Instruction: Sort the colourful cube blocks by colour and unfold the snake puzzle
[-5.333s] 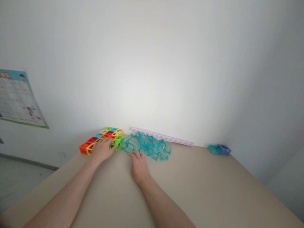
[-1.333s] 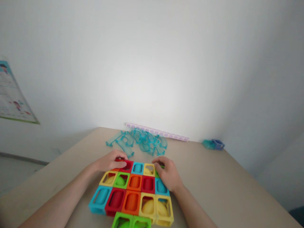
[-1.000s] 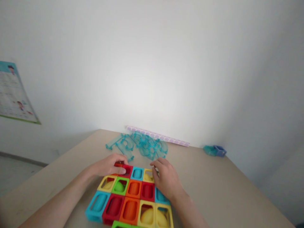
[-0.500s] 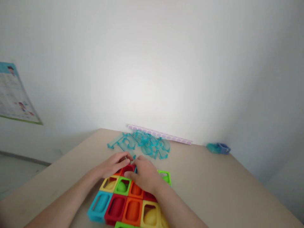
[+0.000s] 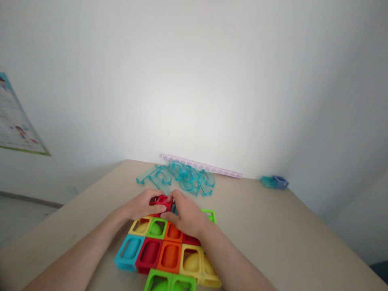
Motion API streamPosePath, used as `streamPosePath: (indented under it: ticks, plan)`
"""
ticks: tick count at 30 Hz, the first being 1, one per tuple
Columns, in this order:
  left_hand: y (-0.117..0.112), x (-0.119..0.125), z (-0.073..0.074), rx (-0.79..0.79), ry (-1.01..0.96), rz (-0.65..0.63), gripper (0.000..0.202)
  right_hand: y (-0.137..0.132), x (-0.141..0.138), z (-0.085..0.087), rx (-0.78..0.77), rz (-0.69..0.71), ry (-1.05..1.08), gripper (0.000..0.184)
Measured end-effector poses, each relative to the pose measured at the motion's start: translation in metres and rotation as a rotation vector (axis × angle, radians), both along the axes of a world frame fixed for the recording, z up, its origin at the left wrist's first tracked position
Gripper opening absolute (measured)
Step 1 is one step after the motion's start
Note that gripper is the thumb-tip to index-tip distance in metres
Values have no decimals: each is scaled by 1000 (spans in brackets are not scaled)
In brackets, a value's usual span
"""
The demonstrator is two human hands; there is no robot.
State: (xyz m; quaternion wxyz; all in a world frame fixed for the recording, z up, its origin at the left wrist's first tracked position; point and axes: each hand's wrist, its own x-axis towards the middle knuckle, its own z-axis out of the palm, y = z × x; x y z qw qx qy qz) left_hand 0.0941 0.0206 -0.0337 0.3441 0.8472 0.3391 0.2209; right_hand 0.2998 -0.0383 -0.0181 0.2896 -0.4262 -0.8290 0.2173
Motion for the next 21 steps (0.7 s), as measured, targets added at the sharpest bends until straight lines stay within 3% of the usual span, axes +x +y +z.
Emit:
streamPosePath:
  ticks: [5, 10, 13, 17, 21]
  plan:
    - [-2, 0, 1, 122, -45, 44, 36, 0, 0, 1, -48, -4, 10, 52]
    - [0, 0, -2, 259, -235, 213, 33, -1, 0, 0, 5, 36, 21, 61]
    - [0, 4, -3, 135, -499, 302, 37, -2, -1, 2, 128, -4, -5, 54]
    - [0, 11, 1, -139, -837, 302, 56, -6, 3, 13, 285, -131, -64, 23]
    - [-2, 13, 9, -387, -1014, 221, 62, -19, 26, 28, 205, -121, -155, 16]
